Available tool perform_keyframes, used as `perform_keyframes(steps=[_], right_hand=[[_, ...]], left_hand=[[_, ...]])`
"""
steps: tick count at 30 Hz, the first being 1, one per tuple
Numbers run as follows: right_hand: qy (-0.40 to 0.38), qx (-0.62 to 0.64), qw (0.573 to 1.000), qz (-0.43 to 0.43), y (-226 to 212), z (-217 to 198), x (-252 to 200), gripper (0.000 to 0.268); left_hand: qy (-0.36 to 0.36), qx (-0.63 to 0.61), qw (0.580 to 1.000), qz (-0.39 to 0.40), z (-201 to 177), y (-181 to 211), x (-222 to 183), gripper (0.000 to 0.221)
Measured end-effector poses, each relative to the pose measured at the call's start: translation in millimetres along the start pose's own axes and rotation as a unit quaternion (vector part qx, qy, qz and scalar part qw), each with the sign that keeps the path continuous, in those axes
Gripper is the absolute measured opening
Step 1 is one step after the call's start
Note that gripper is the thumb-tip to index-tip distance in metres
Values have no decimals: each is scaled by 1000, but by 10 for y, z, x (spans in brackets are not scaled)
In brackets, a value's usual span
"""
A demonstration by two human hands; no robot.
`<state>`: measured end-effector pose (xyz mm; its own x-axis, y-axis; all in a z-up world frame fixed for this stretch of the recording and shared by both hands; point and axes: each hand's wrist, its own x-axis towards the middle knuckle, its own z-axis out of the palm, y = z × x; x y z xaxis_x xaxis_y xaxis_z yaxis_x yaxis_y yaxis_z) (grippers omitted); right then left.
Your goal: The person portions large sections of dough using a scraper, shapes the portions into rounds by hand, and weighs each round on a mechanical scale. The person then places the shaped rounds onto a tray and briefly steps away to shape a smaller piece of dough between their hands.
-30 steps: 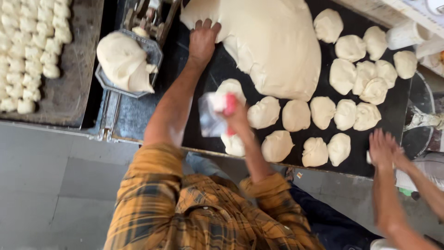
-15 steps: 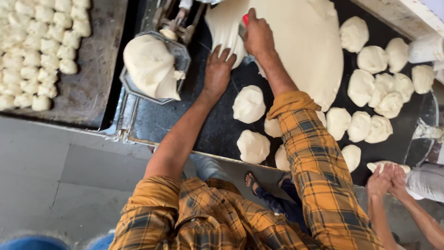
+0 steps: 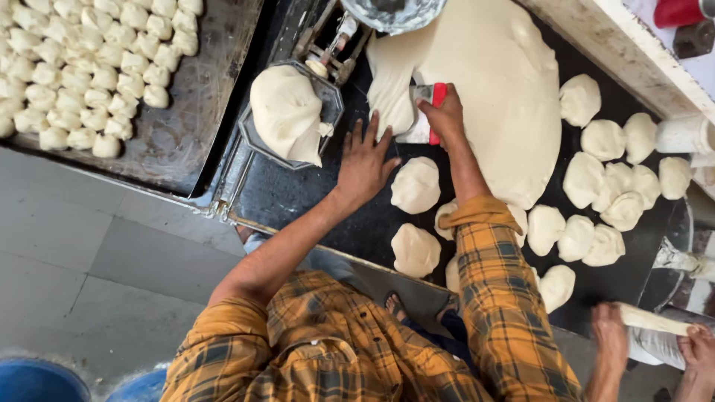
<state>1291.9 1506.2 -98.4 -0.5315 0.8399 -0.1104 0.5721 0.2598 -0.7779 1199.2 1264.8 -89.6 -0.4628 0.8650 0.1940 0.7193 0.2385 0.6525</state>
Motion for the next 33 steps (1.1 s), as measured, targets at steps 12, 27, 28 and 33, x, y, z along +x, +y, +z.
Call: perform_keyframes(steps=[12,27,28,33], right_hand=[[151,269,944,117,403,1113,-558,20],[10,-261,918,-297,-1237,-135,-607,20],[-31,-295,905,-305,-1261,107,-312,11],[-102,-339,855,-380,-1086,463,529,35]], left_hand=[[-39,-125,962,-240,434,-173,1136,50],[111,-207,965,-114,258,-433,462,54],[91,-206,965,-131,276,-424,460,55],[57,-218,957,-183,552,-504,464,53]])
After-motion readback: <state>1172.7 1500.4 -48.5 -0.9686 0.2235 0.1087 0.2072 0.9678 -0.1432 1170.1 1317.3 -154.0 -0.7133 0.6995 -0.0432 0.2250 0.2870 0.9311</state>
